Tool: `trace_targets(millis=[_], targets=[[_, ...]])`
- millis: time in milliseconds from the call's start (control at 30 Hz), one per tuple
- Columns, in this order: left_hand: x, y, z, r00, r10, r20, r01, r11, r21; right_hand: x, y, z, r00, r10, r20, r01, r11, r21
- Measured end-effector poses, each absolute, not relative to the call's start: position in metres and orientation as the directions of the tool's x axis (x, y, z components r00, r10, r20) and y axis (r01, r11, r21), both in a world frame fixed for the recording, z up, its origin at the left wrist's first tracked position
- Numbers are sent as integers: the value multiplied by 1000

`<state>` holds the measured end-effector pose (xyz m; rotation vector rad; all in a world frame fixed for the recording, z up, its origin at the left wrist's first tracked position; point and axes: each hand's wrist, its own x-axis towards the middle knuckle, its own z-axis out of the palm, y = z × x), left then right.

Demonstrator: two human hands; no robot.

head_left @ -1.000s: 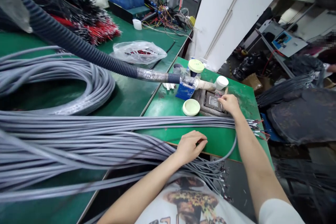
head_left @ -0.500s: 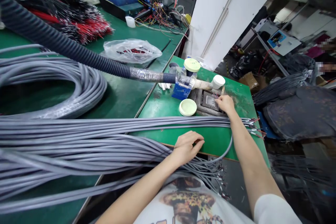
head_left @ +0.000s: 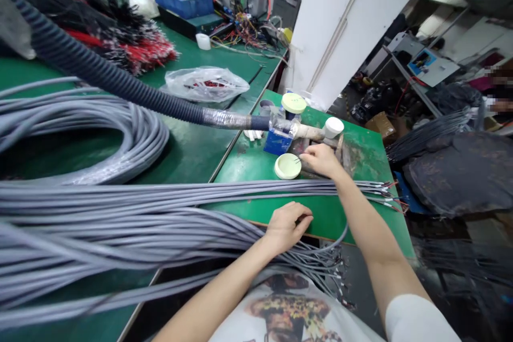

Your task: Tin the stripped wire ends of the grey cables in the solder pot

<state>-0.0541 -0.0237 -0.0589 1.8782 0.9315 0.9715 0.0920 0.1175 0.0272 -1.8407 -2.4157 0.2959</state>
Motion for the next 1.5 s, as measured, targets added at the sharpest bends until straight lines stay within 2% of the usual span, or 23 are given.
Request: trace_targets(millis=[333,567,733,967,1500], targets=[[-52,-24,-70,480,820,311,239,-464,853,67,108,18,-197,975,-105,980,191,-57],[-52,-26,-72,479,826,298,240,-450,860,88,104,34,-174,983,-60,982,168,-88],[-52,-26,-69,480,830,285,254,-443,860,140,114,40,-5,1000,-10,997,4,-82],[-52,-26,-65,471,830,298,246,-449,859,184,129,18,196,980,-24,979,-197,-44],[-54,-25,-53,449,849,280,231,-413,881,193,146,-5,243,968,-60,969,-245,-29]])
